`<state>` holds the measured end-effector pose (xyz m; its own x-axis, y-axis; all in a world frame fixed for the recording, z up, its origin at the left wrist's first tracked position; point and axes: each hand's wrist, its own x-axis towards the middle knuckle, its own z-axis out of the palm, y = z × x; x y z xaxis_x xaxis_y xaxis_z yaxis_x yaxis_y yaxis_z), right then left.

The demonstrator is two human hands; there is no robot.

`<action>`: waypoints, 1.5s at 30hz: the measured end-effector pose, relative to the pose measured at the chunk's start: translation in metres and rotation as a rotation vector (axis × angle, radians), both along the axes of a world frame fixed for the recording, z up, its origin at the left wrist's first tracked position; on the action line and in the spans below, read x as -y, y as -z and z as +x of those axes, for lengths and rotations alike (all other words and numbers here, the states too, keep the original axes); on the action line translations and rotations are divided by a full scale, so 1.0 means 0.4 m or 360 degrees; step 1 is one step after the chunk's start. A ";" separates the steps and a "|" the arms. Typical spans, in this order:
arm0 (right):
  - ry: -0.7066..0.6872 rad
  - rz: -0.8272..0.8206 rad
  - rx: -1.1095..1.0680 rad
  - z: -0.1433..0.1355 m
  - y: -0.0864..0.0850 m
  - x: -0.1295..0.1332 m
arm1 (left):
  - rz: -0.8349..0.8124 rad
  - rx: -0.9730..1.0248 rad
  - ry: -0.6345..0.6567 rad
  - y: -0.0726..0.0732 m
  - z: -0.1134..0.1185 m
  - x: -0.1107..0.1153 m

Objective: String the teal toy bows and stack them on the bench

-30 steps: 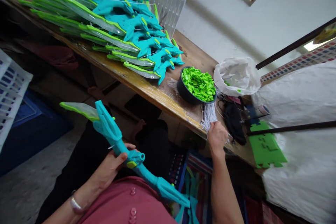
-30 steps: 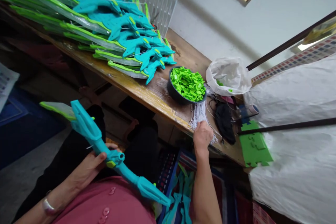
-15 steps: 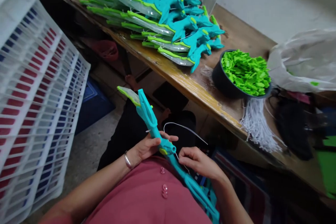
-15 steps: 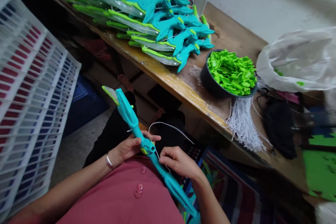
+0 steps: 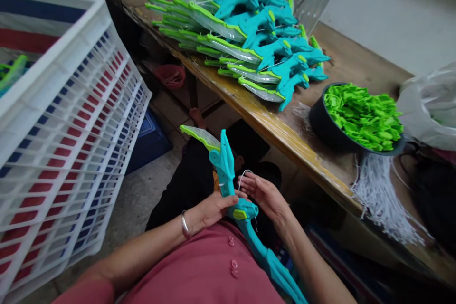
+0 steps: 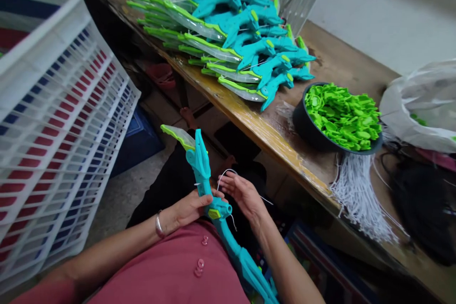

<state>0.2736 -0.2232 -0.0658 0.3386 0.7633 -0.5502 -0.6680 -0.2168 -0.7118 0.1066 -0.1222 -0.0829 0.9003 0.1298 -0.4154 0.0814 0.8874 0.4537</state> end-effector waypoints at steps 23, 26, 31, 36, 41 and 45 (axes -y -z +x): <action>0.1330 0.0707 0.0781 0.148 -0.367 0.043 | 0.0319 0.0332 0.0040 -0.046 -0.030 -0.037; 0.1325 0.0735 0.0960 0.132 -0.413 0.084 | 0.0321 0.0471 0.0051 -0.079 0.016 -0.017; 0.1317 0.0785 0.1348 0.116 -0.471 0.175 | 0.0627 0.0708 -0.0125 -0.191 0.086 -0.079; 0.1244 0.0718 0.1463 0.106 -0.469 0.236 | 0.1361 0.0671 -0.0283 -0.370 0.076 -0.257; 0.1234 0.0692 0.1102 0.101 -0.427 0.248 | 0.1922 0.0130 -0.0357 -0.523 0.007 -0.384; 0.1236 0.0582 0.0998 0.110 -0.380 0.263 | 0.2495 -0.0118 0.0028 -0.505 0.011 -0.376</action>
<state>0.3176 -0.3285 0.0863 0.9476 0.2996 0.1108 -0.0224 0.4083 -0.9126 0.1111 0.0283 0.1192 0.8907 0.4480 0.0764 0.1493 -0.4472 0.8819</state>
